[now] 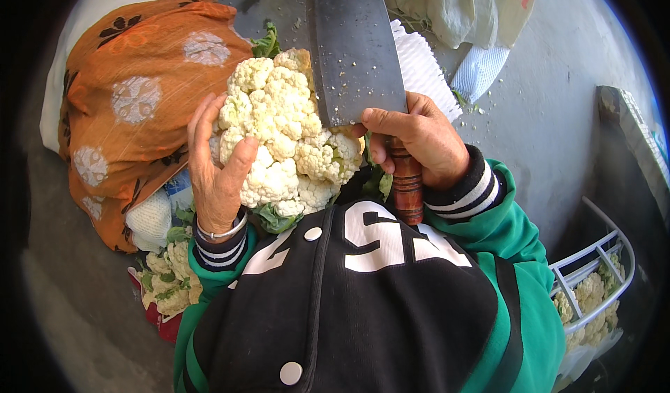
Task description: The person holds a whole cauliflower and uses a cleaver to trim and cut it into smaller florets. The person repeatedly slices the cauliflower, removing outer layers and separating florets while holding the vegetable with the other hand.
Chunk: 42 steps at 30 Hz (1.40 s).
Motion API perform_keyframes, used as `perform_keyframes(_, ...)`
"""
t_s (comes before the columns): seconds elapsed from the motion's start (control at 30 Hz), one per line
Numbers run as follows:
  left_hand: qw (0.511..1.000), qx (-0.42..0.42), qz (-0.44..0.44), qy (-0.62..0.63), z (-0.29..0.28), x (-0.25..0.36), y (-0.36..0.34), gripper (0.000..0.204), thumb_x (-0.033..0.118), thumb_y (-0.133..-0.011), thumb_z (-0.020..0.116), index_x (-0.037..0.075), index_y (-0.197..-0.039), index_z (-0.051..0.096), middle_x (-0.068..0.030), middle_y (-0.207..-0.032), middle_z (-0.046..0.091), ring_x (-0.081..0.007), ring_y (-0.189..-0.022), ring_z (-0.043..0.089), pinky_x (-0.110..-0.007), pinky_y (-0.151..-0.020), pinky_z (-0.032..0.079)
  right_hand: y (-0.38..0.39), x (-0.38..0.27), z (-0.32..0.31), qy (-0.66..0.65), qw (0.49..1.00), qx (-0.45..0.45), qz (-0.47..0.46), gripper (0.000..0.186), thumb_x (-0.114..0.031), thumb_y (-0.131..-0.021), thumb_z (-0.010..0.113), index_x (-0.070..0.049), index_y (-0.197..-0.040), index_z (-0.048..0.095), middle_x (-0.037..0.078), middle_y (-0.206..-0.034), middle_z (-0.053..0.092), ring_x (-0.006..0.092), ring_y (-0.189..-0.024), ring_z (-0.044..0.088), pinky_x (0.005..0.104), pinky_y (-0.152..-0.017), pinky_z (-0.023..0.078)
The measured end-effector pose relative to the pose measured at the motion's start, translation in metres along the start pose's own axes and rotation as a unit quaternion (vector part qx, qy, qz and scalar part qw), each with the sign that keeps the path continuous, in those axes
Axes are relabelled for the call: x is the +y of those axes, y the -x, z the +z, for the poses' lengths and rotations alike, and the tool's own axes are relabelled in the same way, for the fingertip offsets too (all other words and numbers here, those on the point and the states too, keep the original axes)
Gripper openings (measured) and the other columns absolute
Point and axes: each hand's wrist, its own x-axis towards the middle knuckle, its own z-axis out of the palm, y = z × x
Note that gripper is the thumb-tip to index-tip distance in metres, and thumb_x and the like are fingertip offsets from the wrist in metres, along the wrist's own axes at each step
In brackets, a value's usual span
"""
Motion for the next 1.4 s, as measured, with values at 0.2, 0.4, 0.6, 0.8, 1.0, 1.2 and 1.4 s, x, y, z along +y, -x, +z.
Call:
perform_keyframes(0.2, 1.000, 0.003, -0.003, 0.006, 0.002, 0.003, 0.001, 0.069, 0.037, -0.080, 0.073, 0.000, -0.134, 0.051, -0.0250, -0.143, 0.042, -0.0404, -0.132, 0.043, -0.049, -0.109, 0.035, 0.003, 0.002, 0.001, -0.010, 1.000, 0.006, 0.004, 0.018, -0.012, -0.093, 0.063, 0.006, -0.096, 0.065, 0.015, -0.088, 0.072, 0.0133, -0.052, 0.059, 0.0259, -0.045, 0.047)
perform_keyframes(0.4, 1.000, 0.012, 0.006, 0.006, 0.005, 0.001, 0.002, 0.067, 0.033, -0.081, 0.073, 0.000, -0.134, 0.051, -0.0245, -0.143, 0.042, -0.0399, -0.131, 0.044, -0.048, -0.109, 0.035, 0.002, 0.005, 0.002, -0.040, 0.999, -0.004, 0.025, 0.018, -0.010, -0.095, 0.059, 0.006, -0.102, 0.064, 0.017, -0.097, 0.074, 0.0150, -0.056, 0.067, 0.0239, -0.045, 0.051)
perform_keyframes(0.6, 1.000, 0.018, 0.022, 0.002, 0.006, 0.002, 0.005, 0.064, 0.029, -0.081, 0.074, 0.000, -0.133, 0.052, -0.0243, -0.143, 0.042, -0.0393, -0.131, 0.044, -0.047, -0.109, 0.035, 0.009, 0.004, 0.005, -0.033, 0.999, -0.005, 0.034, 0.019, -0.009, -0.096, 0.059, 0.005, -0.107, 0.064, 0.018, -0.097, 0.074, 0.0171, -0.060, 0.070, 0.0247, -0.046, 0.054)
perform_keyframes(0.8, 0.999, 0.029, 0.027, -0.009, 0.009, 0.003, 0.005, 0.062, 0.023, -0.080, 0.074, -0.001, -0.132, 0.052, -0.0233, -0.141, 0.044, -0.0377, -0.129, 0.046, -0.045, -0.109, 0.037, 0.007, 0.005, 0.007, 0.016, 0.999, 0.005, 0.031, 0.019, -0.011, -0.095, 0.059, 0.003, -0.106, 0.066, 0.017, -0.098, 0.074, 0.0175, -0.063, 0.071, 0.0259, -0.048, 0.054)
perform_keyframes(1.0, 0.999, 0.036, 0.026, -0.004, 0.011, 0.002, 0.004, 0.059, 0.021, -0.081, 0.073, -0.001, -0.131, 0.052, -0.0224, -0.140, 0.045, -0.0373, -0.128, 0.047, -0.045, -0.108, 0.038, 0.005, 0.009, 0.006, 0.011, 1.000, -0.015, -0.003, 0.018, -0.011, -0.094, 0.060, 0.001, -0.106, 0.068, 0.014, -0.097, 0.075, 0.0173, -0.066, 0.072, 0.0251, -0.049, 0.053)
perform_keyframes(1.2, 1.000, 0.019, 0.021, 0.008, 0.009, 0.001, 0.005, 0.059, 0.025, -0.083, 0.073, -0.001, -0.132, 0.052, -0.0222, -0.141, 0.043, -0.0370, -0.129, 0.046, -0.046, -0.108, 0.037, -0.001, 0.002, -0.007, 0.033, 0.998, -0.046, 0.017, 0.018, -0.009, -0.093, 0.061, 0.005, -0.103, 0.067, 0.017, -0.099, 0.075, 0.0170, -0.060, 0.070, 0.0244, -0.048, 0.053)
perform_keyframes(1.4, 1.000, 0.012, 0.024, 0.008, 0.007, 0.000, 0.005, 0.061, 0.028, -0.083, 0.073, -0.001, -0.133, 0.051, -0.0229, -0.142, 0.042, -0.0380, -0.129, 0.045, -0.047, -0.109, 0.037, -0.007, 0.001, -0.015, 0.013, 0.997, -0.068, 0.027, 0.015, -0.007, -0.091, 0.063, 0.007, -0.090, 0.067, 0.019, -0.098, 0.074, 0.0170, -0.052, 0.066, 0.0237, -0.043, 0.049)
